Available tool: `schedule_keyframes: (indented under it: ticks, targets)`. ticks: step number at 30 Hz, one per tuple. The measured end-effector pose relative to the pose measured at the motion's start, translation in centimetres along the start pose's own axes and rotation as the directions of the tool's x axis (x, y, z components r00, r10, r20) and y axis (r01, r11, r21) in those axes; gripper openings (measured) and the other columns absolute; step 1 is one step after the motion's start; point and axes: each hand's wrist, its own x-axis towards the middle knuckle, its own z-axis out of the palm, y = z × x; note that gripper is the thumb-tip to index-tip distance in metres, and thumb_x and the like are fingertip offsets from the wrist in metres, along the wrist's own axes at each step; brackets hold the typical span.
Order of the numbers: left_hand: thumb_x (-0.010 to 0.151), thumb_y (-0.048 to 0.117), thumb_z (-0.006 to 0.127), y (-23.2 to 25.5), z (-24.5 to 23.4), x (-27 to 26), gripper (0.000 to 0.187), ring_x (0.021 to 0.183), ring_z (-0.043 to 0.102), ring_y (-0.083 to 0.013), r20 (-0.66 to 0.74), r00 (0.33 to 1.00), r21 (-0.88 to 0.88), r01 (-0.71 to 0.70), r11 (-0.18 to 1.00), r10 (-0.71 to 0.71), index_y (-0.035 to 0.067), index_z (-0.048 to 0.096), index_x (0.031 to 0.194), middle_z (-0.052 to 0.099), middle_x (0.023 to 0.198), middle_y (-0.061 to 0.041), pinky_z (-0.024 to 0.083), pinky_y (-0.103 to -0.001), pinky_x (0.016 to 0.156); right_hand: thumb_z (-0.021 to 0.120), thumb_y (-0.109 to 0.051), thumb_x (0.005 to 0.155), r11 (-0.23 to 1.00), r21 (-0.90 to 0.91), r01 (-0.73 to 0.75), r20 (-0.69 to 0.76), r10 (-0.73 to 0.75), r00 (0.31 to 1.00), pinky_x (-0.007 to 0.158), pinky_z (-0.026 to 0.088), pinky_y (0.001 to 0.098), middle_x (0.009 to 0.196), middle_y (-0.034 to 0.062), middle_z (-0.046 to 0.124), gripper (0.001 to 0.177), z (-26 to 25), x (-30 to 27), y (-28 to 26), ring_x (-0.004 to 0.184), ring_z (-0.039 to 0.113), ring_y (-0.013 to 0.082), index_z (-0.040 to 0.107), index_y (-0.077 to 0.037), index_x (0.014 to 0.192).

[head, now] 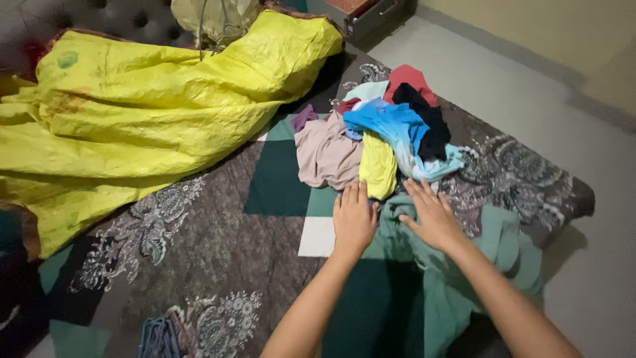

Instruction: The person folds a patterned shirt and places it on a hanger, then hangs it in a closet. They repeat the process with a brown Boston Celtics jersey and a blue gradient t-shirt, smoothing each garment before hanging it.

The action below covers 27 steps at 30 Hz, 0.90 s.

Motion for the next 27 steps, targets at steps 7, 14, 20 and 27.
schedule_keyframes:
  ticks: [7, 14, 20, 27]
  targets:
    - [0.094, 0.031, 0.066, -0.6, 10.0, 5.5, 0.057, 0.121, 0.062, -0.0360, 0.255, 0.939, -0.136, 0.270, 0.953, -0.230, 0.001, 0.053, 0.142, 0.067, 0.128, -0.020, 0.048, -0.049, 0.100, 0.069, -0.041, 0.087, 0.998, 0.060, -0.016, 0.045, 0.014, 0.999, 0.121, 0.021, 0.0554, 0.166, 0.0051, 0.028, 0.087, 1.7, 4.8, 4.6, 0.156, 0.017, 0.0298, 0.026, -0.014, 0.158]
    - [0.090, 0.036, 0.072, -4.9, 26.8, 12.3, 0.076, 0.124, 0.058, -0.0443, 0.281, 0.789, -0.372, 0.614, 0.696, -0.546, -0.008, 0.043, 0.145, 0.060, 0.134, -0.030, 0.046, -0.048, 0.105, 0.068, -0.040, 0.090, 0.988, 0.135, -0.072, 0.057, 0.065, 0.996, 0.119, 0.022, 0.0547, 0.166, 0.0059, 0.028, 0.083, 3.9, 7.8, 7.9, 0.156, 0.017, 0.0293, 0.026, -0.016, 0.158]
    - [0.089, 0.051, 0.075, -11.7, 38.1, 16.8, 0.075, 0.117, 0.065, -0.0367, 0.238, 0.551, -0.593, 0.735, 0.330, -0.800, -0.007, 0.056, 0.133, 0.067, 0.129, -0.025, 0.048, -0.044, 0.102, 0.067, -0.039, 0.091, 0.974, 0.187, -0.127, 0.037, 0.122, 0.992, 0.119, 0.023, 0.0543, 0.165, 0.0061, 0.030, 0.081, 6.5, 8.5, 10.3, 0.155, 0.019, 0.0295, 0.028, -0.016, 0.158]
    - [0.099, 0.032, 0.066, -12.9, 36.6, 17.2, 0.056, 0.119, 0.060, -0.0250, 0.382, 0.740, -0.853, 0.513, 0.097, -0.553, -0.003, 0.049, 0.140, 0.062, 0.137, -0.013, 0.046, -0.043, 0.106, 0.071, -0.033, 0.091, 0.946, 0.298, -0.130, 0.006, 0.134, 0.991, 0.120, 0.026, 0.0490, 0.162, 0.0102, 0.037, 0.078, 8.2, 8.1, 11.2, 0.154, 0.023, 0.0313, 0.033, -0.012, 0.155]
